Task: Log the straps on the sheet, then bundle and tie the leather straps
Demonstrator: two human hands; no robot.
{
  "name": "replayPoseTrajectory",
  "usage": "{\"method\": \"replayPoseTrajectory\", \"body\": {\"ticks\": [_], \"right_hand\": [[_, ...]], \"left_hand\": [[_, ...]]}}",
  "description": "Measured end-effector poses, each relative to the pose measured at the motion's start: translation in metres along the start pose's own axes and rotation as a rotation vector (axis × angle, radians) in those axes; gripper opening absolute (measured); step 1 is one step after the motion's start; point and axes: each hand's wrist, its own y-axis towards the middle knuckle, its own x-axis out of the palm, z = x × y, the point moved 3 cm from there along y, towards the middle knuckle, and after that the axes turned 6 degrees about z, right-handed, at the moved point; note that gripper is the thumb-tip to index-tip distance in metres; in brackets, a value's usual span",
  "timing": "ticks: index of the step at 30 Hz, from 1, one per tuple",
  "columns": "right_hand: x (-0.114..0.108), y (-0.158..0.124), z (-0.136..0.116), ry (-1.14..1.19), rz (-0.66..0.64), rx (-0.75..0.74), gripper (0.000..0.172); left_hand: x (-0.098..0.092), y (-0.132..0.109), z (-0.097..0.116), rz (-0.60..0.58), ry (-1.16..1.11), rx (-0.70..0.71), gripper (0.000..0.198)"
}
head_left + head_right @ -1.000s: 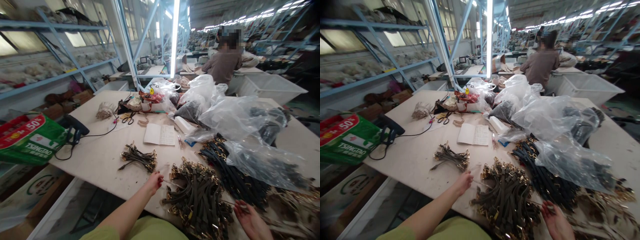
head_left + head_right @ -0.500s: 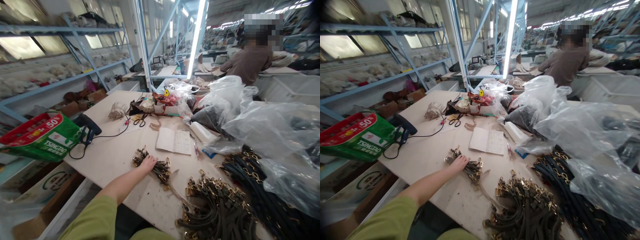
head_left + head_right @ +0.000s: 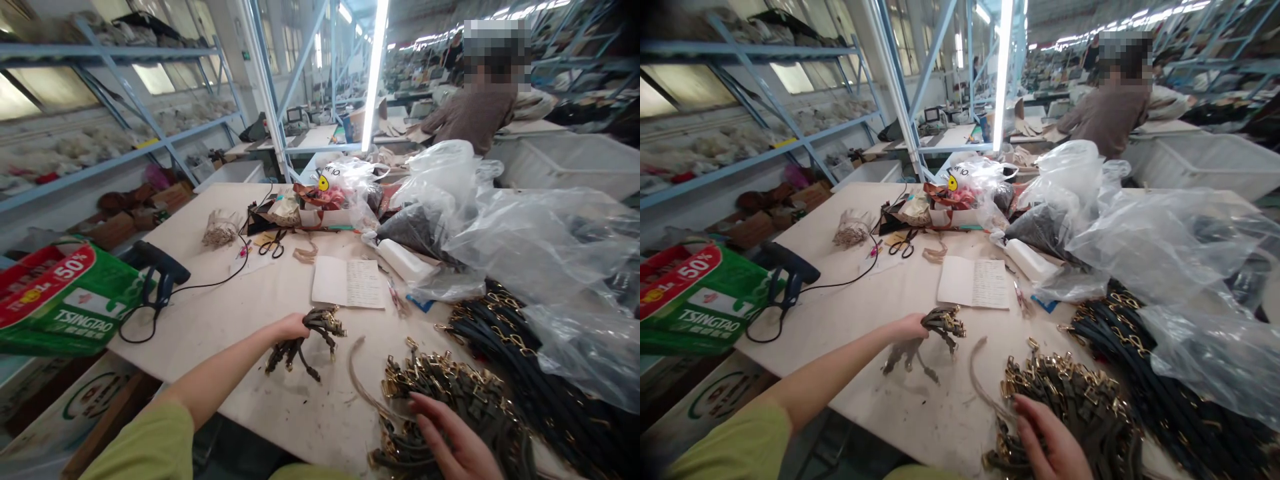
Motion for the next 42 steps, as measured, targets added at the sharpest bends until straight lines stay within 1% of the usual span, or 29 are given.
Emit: {"method": "replayPoseTrajectory", "body": {"ticks": [1,2,3,4,6,7,9,10,12,14,16,18,20,22,24,28,31,33,35,38,42], "right_hand": [[0.023,0.002,-0.011,-0.052,-0.115,-0.067,0.039],[0.041,0.006,-0.021,-0.091,-0.172,-0.114,0.039],[0.056,0.010,-0.029,-0.118,-0.232,-0.145,0.040],[0.066,0.013,-0.036,-0.135,-0.274,-0.171,0.040],[0.078,0.017,-0.048,-0.134,-0.327,-0.205,0.043],[0.081,0.018,-0.054,-0.116,-0.349,-0.211,0.044],[0.086,0.017,-0.065,-0.023,-0.402,-0.190,0.047],[0.088,0.015,-0.069,0.049,-0.438,-0.155,0.049],[0.089,0.010,-0.076,0.209,-0.492,-0.038,0.052],[0.084,0.004,-0.076,0.330,-0.465,0.089,0.051],[0.073,-0.002,-0.071,0.405,-0.403,0.181,0.050],[0.059,-0.007,-0.064,0.479,-0.371,0.235,0.050],[0.043,-0.010,-0.058,0.564,-0.358,0.301,0.050],[0.028,-0.013,-0.055,0.623,-0.334,0.354,0.050],[0.014,-0.014,-0.057,0.633,-0.317,0.359,0.051],[-0.003,-0.015,-0.064,0.587,-0.284,0.251,0.051],[-0.005,-0.018,-0.065,0.626,-0.262,0.196,0.049],[-0.003,-0.022,-0.063,0.658,-0.251,0.193,0.050],[0.000,-0.027,-0.060,0.680,-0.256,0.203,0.051],[0.003,-0.034,-0.056,0.683,-0.280,0.221,0.052],[0.007,-0.038,-0.051,0.648,-0.266,0.189,0.052]], "left_hand": [[-0.006,-0.011,0.007,-0.012,-0.080,-0.012,0.012],[-0.009,-0.024,0.015,-0.026,-0.186,-0.026,0.015],[-0.011,-0.037,0.024,-0.043,-0.321,-0.044,0.019],[-0.010,-0.051,0.033,-0.063,-0.530,-0.088,0.022],[-0.002,-0.076,0.055,-0.119,-0.889,-0.154,0.026],[0.004,-0.087,0.067,-0.152,-1.020,-0.154,0.026],[0.019,-0.106,0.091,-0.210,-1.171,-0.096,0.023],[0.027,-0.114,0.103,-0.241,-1.218,-0.057,0.021],[0.043,-0.127,0.125,-0.307,-1.270,0.004,0.017],[0.059,-0.136,0.144,-0.364,-1.287,0.027,0.020],[0.074,-0.143,0.160,-0.404,-1.295,0.018,0.029],[0.087,-0.147,0.173,-0.398,-1.320,-0.006,0.038],[0.098,-0.150,0.184,-0.360,-1.351,-0.024,0.041],[0.107,-0.153,0.192,-0.319,-1.366,-0.046,0.041],[0.115,-0.156,0.199,-0.312,-1.362,-0.055,0.040],[0.129,-0.162,0.214,-0.300,-1.345,-0.073,0.042],[0.133,-0.165,0.224,-0.199,-1.390,-0.089,0.043],[0.133,-0.166,0.228,-0.127,-1.421,-0.091,0.041],[0.133,-0.167,0.228,-0.087,-1.420,-0.100,0.035],[0.133,-0.165,0.220,-0.031,-1.418,-0.150,0.027],[0.138,-0.162,0.206,0.034,-1.474,-0.223,0.024]]}}
